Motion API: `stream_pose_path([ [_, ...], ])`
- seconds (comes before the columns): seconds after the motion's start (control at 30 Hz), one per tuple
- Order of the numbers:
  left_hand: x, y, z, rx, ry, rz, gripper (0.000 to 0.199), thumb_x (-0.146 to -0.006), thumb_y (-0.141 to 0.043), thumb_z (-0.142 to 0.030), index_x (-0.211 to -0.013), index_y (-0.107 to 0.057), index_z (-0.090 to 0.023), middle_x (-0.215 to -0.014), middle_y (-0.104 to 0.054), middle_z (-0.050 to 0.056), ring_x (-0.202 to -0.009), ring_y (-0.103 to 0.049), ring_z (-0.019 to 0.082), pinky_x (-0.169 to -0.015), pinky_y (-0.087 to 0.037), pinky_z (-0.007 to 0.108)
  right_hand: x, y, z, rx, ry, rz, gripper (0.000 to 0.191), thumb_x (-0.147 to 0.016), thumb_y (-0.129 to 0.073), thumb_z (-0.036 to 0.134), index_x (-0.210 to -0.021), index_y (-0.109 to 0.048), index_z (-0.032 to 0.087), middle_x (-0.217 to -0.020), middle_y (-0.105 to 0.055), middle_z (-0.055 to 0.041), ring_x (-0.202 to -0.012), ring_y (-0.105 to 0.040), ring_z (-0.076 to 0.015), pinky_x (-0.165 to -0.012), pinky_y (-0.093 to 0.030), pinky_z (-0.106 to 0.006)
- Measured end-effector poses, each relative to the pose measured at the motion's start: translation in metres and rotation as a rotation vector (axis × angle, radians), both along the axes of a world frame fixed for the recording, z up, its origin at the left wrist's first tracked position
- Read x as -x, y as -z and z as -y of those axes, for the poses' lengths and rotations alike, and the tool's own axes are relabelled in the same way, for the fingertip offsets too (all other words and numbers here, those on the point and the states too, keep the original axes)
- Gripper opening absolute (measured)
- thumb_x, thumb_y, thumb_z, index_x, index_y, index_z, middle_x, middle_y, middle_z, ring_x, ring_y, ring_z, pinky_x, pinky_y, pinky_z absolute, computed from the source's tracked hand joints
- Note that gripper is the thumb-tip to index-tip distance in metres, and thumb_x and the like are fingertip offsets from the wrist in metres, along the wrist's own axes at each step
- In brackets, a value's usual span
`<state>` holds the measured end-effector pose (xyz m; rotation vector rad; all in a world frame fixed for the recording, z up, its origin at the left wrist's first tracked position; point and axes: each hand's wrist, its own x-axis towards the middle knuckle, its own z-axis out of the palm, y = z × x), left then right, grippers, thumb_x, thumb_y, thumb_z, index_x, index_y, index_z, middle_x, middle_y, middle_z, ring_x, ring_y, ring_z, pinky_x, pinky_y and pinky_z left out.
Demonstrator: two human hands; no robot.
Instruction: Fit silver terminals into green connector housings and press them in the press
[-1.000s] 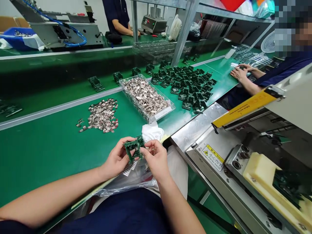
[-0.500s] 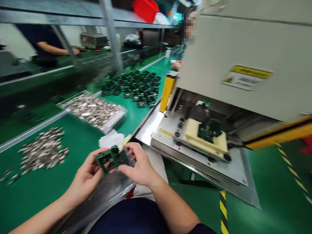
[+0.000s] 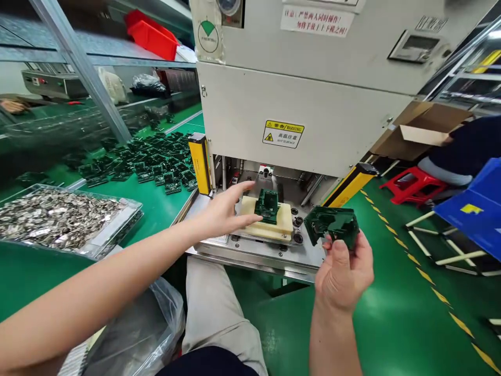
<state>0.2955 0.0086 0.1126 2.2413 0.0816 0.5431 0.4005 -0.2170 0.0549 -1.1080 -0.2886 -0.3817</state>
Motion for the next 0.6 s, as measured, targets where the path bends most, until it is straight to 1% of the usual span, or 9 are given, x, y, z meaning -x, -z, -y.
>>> stream_pose_path([
  [0.07, -0.032, -0.004, 0.007, 0.049, 0.023, -0.061, 0.078, -0.072, -0.077, -0.036, -0.137, -0.045, -0.008, -0.141, -0.051, 0.022, -0.131, -0.049, 0.034, -0.111, -0.039, 0.049, -0.017, -0.003, 0.001, 0.087, 0.049, -0.017, 0.051, -0.065, -0.083, 0.037, -0.109, -0.062, 0.022, -0.101, -0.059, -0.0016, -0.076, -0.060, -0.0151, -0.062, -0.051, -0.030],
  [0.1, -0.040, -0.006, 0.010, 0.103, 0.024, -0.076, 0.077, -0.071, -0.078, -0.035, -0.136, -0.047, -0.009, -0.138, -0.054, 0.021, -0.127, -0.052, 0.034, -0.108, -0.042, 0.049, -0.024, -0.004, -0.001, 0.139, 0.047, -0.001, 0.053, -0.064, -0.083, 0.038, -0.110, -0.061, 0.022, -0.103, -0.059, -0.0022, -0.081, -0.061, -0.0169, -0.065, -0.052, -0.032],
  [0.17, -0.039, -0.010, 0.011, 0.248, -0.017, -0.054, 0.075, -0.068, -0.080, -0.036, -0.132, -0.051, -0.012, -0.128, -0.061, 0.018, -0.116, -0.060, 0.031, -0.102, -0.049, 0.047, -0.033, -0.009, -0.008, 0.248, -0.002, 0.068, 0.056, -0.065, -0.083, 0.041, -0.113, -0.060, 0.022, -0.110, -0.060, -0.0046, -0.094, -0.061, -0.0213, -0.075, -0.054, -0.037],
  [0.23, -0.013, -0.013, 0.007, 0.378, -0.075, 0.005, 0.074, -0.065, -0.082, -0.037, -0.129, -0.054, -0.015, -0.118, -0.064, 0.014, -0.107, -0.063, 0.027, -0.099, -0.051, 0.045, -0.040, -0.015, -0.020, 0.388, -0.096, 0.156, 0.058, -0.068, -0.081, 0.044, -0.116, -0.059, 0.022, -0.112, -0.062, -0.0070, -0.104, -0.061, -0.0248, -0.084, -0.053, -0.041],
  [0.3, 0.030, -0.010, -0.004, 0.443, -0.103, 0.018, 0.070, -0.064, -0.082, -0.037, -0.125, -0.057, -0.017, -0.112, -0.064, 0.010, -0.106, -0.063, 0.025, -0.101, -0.050, 0.043, -0.046, -0.024, -0.034, 0.619, -0.207, 0.237, 0.058, -0.069, -0.079, 0.048, -0.118, -0.060, 0.022, -0.112, -0.065, -0.0088, -0.107, -0.061, -0.0273, -0.088, -0.051, -0.044],
  [0.37, 0.080, 0.001, -0.018, 0.468, -0.122, -0.056, 0.064, -0.062, -0.083, -0.037, -0.119, -0.060, -0.020, -0.112, -0.063, 0.007, -0.109, -0.062, 0.025, -0.104, -0.048, 0.042, -0.050, -0.034, -0.048, 0.882, -0.325, 0.289, 0.057, -0.070, -0.077, 0.050, -0.117, -0.062, 0.022, -0.111, -0.066, -0.0096, -0.106, -0.061, -0.0288, -0.090, -0.050, -0.046],
  [0.43, 0.127, 0.021, -0.032, 0.497, -0.182, -0.192, 0.061, -0.063, -0.083, -0.037, -0.117, -0.059, -0.021, -0.114, -0.064, 0.008, -0.111, -0.062, 0.026, -0.107, -0.046, 0.043, -0.055, -0.041, -0.058, 1.067, -0.442, 0.310, 0.055, -0.071, -0.075, 0.051, -0.116, -0.063, 0.022, -0.111, -0.067, -0.0096, -0.107, -0.061, -0.0293, -0.094, -0.047, -0.047],
  [0.5, 0.160, 0.046, -0.042, 0.504, -0.221, -0.302, 0.060, -0.065, -0.082, -0.037, -0.118, -0.057, -0.023, -0.124, -0.061, 0.010, -0.116, -0.060, 0.027, -0.108, -0.044, 0.044, -0.058, -0.042, -0.063, 1.128, -0.521, 0.307, 0.054, -0.073, -0.074, 0.051, -0.117, -0.063, 0.022, -0.113, -0.067, -0.0093, -0.109, -0.060, -0.0292, -0.097, -0.046, -0.047],
  [0.6, 0.176, 0.081, -0.050, 0.518, -0.215, -0.348, 0.058, -0.065, -0.082, -0.038, -0.115, -0.058, -0.023, -0.149, -0.042, 0.013, -0.123, -0.056, 0.028, -0.108, -0.044, 0.044, -0.058, -0.034, -0.054, 1.138, -0.506, 0.300, 0.060, -0.074, -0.073, 0.050, -0.125, -0.059, 0.023, -0.122, -0.064, -0.0089, -0.116, -0.057, -0.0298, -0.102, -0.042, -0.048],
])
